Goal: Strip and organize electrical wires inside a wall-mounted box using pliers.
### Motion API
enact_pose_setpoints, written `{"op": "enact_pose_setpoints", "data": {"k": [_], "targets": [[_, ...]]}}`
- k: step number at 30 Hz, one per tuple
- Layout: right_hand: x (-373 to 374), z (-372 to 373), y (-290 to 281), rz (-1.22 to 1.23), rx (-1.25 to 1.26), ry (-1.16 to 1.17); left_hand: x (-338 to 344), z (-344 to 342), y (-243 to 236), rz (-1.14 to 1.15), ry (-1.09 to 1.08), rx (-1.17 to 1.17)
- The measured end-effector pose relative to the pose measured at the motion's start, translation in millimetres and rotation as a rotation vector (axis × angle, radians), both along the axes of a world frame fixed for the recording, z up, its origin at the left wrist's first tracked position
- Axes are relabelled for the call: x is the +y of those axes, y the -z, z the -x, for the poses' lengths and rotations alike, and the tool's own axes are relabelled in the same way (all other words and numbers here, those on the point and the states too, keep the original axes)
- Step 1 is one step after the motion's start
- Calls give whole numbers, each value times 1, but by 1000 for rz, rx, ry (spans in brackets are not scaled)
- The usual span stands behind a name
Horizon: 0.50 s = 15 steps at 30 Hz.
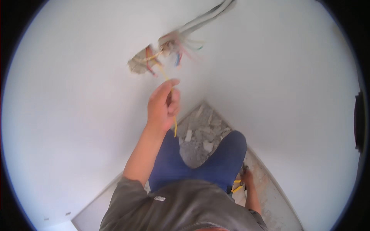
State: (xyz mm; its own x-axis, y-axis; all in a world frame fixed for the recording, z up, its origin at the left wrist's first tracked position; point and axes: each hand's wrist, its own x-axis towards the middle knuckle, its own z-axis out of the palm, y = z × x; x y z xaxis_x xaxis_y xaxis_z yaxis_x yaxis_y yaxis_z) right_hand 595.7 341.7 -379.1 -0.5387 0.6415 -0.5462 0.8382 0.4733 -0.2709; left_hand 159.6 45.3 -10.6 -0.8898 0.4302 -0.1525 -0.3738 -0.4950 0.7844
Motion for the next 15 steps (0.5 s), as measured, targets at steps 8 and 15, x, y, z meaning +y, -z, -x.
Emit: {"op": "enact_pose_setpoints", "data": {"k": [8,15], "targets": [[-52,5,114,95,-65,-470,0,31,7,-69,-45,36],[-42,90,110,202,63,-296,0,88,22,-125,-10,31]]}}
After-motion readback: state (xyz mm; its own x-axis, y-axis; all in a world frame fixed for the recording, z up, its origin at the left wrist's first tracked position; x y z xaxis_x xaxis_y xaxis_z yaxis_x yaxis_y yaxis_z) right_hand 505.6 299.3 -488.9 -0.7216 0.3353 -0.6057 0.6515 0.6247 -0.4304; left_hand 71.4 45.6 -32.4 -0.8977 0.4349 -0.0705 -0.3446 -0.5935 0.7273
